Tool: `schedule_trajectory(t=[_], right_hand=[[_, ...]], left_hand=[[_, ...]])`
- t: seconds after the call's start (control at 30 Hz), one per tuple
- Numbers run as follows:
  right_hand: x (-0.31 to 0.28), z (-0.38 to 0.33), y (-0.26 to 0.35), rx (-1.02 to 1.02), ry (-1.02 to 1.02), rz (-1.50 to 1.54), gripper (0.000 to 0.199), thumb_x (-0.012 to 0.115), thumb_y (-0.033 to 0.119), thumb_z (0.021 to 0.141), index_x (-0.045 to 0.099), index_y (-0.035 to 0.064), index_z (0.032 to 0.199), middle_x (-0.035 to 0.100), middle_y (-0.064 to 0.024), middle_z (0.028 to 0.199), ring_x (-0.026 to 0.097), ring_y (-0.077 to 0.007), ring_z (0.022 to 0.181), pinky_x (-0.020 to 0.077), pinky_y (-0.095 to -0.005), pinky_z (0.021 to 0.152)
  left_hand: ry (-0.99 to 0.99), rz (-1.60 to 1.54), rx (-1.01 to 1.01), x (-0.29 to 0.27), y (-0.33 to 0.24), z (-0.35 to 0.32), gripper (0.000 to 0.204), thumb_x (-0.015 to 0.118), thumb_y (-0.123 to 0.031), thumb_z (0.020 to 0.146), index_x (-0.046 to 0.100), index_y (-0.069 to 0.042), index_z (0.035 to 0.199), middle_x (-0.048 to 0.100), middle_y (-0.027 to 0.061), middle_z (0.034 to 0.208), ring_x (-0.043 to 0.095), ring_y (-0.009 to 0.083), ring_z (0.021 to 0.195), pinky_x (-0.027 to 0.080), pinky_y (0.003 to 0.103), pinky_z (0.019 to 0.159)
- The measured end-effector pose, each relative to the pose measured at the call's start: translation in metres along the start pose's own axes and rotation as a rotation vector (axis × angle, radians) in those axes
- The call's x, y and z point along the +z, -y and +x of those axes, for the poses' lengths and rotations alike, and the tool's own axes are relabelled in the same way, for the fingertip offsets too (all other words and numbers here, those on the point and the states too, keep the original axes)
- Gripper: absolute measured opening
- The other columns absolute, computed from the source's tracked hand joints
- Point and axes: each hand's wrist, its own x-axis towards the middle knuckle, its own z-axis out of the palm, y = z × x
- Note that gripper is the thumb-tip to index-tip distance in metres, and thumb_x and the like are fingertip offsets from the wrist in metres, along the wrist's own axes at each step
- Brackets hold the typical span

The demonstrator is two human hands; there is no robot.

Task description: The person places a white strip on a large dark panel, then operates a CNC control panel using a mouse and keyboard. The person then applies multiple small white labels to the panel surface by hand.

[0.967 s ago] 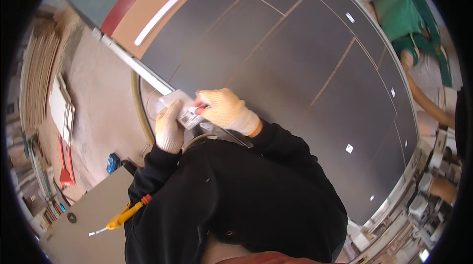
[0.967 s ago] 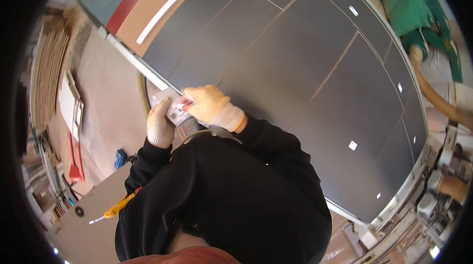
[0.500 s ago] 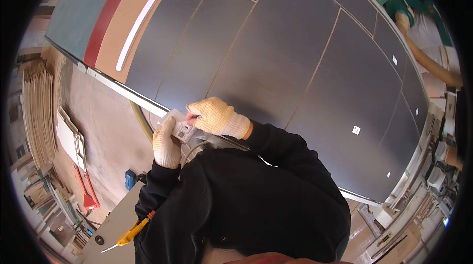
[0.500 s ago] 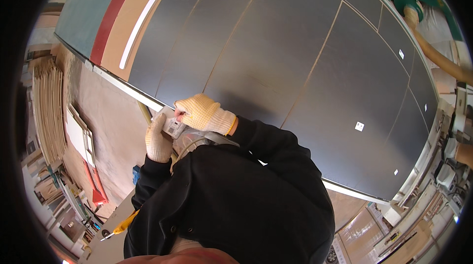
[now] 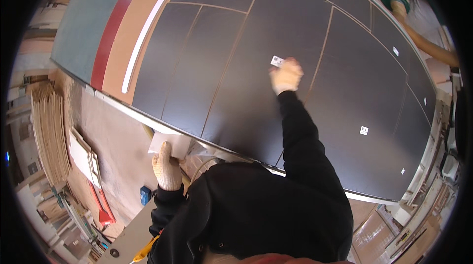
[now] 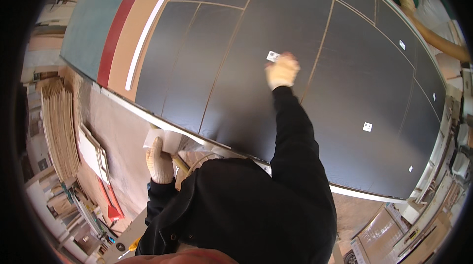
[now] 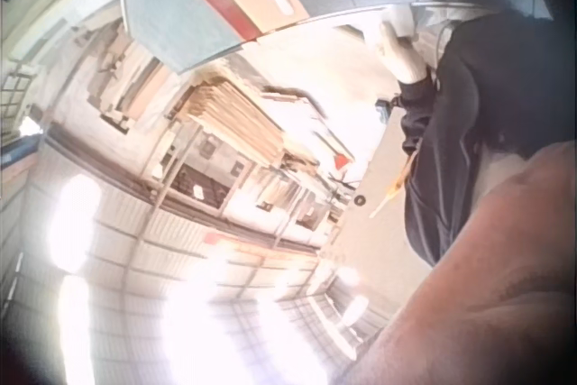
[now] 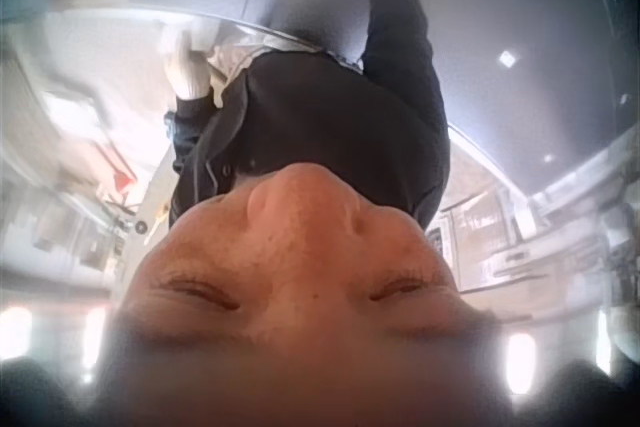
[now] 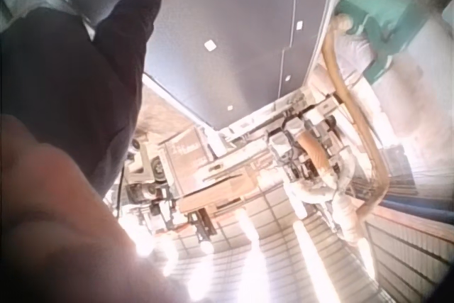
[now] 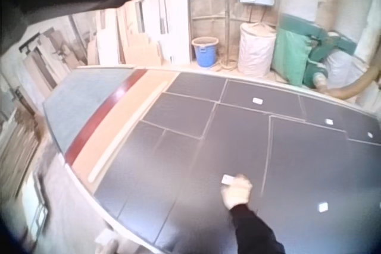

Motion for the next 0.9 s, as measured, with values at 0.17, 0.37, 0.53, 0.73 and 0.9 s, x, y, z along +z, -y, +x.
schedule_trajectory(t=[0.17, 0.37, 0.53, 0.73, 0.9], right_hand=[[0.037, 0.000, -0.006, -0.399, -0.097, -0.060, 0.098, 0.064, 0.057, 0.094, 0.028, -0.0064, 0.158, 0.022, -0.0245, 0.169, 0.014, -0.0386, 0.159, 0.0097, -0.0509, 0.129], [0.025, 0.162, -0.043, -0.254, -0.159, 0.017, 0.087, 0.055, 0.057, 0.099, 0.036, -0.0052, 0.156, 0.029, -0.0232, 0.167, 0.020, -0.0368, 0.158, 0.0140, -0.0488, 0.129], [-0.050, 0.300, -0.065, -0.154, -0.334, -0.129, 0.078, 0.050, 0.056, 0.101, 0.043, -0.0022, 0.153, 0.039, -0.0182, 0.163, 0.031, -0.0329, 0.154, 0.0219, -0.0470, 0.127], [-0.104, 0.445, -0.108, 0.018, -0.188, 0.040, 0.071, 0.048, 0.063, 0.101, 0.065, 0.0011, 0.130, 0.064, -0.0200, 0.136, 0.061, -0.0360, 0.129, 0.0475, -0.0474, 0.108], [-0.097, 0.497, -0.130, 0.095, -0.241, -0.077, 0.086, 0.040, 0.071, 0.098, 0.056, 0.0013, 0.145, 0.053, -0.0216, 0.152, 0.048, -0.0348, 0.143, 0.0415, -0.0440, 0.116]], left_hand=[[0.033, 0.007, -0.056, 0.021, 0.000, 0.010, 0.025, 0.060, -0.024, 0.103, 0.064, 0.000, 0.108, 0.067, 0.0086, 0.086, 0.061, 0.0171, 0.068, 0.046, 0.029, 0.061], [0.060, 0.008, -0.135, 0.040, 0.015, 0.020, 0.016, 0.065, -0.018, 0.099, 0.064, -0.003, 0.100, 0.064, 0.0035, 0.086, 0.059, 0.0125, 0.074, 0.046, 0.027, 0.065], [0.016, 0.230, -0.230, 0.058, 0.016, 0.047, 0.012, 0.065, -0.014, 0.096, 0.063, -0.003, 0.100, 0.064, 0.0050, 0.080, 0.063, 0.0168, 0.064, 0.049, 0.028, 0.057], [-0.039, 0.261, -0.321, 0.103, 0.026, 0.087, 0.011, 0.064, -0.011, 0.095, 0.065, 0.001, 0.096, 0.067, 0.0060, 0.084, 0.062, 0.0155, 0.064, 0.048, 0.028, 0.056], [0.010, 0.442, -0.535, 0.124, 0.024, 0.112, 0.017, 0.063, -0.015, 0.096, 0.070, 0.001, 0.094, 0.069, 0.0044, 0.083, 0.062, 0.0135, 0.067, 0.049, 0.028, 0.061]])
